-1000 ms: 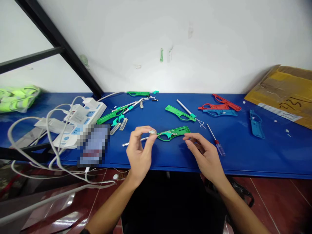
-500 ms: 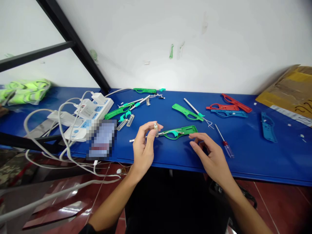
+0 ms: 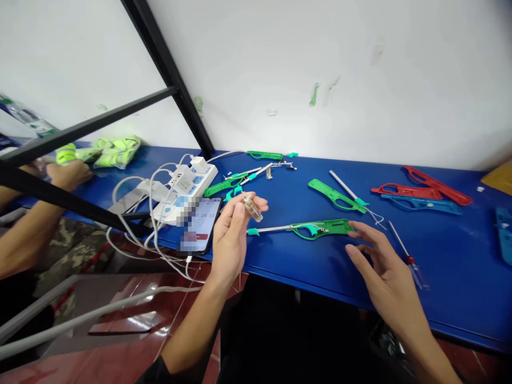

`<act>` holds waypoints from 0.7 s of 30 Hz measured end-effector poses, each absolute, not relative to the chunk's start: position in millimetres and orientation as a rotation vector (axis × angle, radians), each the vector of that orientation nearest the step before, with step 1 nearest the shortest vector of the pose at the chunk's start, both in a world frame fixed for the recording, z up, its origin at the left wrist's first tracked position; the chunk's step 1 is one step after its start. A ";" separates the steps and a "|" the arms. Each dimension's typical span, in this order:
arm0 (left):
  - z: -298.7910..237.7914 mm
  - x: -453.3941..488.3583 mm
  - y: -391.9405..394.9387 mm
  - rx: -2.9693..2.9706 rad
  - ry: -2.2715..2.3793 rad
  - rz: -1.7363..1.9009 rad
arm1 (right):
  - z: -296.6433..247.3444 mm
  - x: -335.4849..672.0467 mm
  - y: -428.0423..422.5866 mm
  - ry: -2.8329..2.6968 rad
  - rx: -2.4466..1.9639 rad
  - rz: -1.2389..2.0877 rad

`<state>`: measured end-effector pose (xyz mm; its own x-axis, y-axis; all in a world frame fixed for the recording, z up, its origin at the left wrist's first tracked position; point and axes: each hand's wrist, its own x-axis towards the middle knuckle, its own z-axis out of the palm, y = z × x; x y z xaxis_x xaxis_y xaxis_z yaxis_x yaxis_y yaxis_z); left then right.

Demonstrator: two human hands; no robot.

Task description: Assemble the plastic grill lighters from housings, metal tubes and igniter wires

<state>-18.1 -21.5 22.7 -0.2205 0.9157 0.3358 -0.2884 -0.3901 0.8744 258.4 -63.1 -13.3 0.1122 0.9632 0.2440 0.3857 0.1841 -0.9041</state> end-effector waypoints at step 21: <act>31.4 -5.9 -18.1 0.909 0.742 1.344 | 47.7 255.0 -10.4 -2.098 -1.240 0.498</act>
<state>-5.9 -18.1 31.4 0.1031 0.9929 0.0587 -0.4796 -0.0021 0.8775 255.0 -10.4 47.7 -0.3474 0.8760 0.3347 0.6323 0.4824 -0.6062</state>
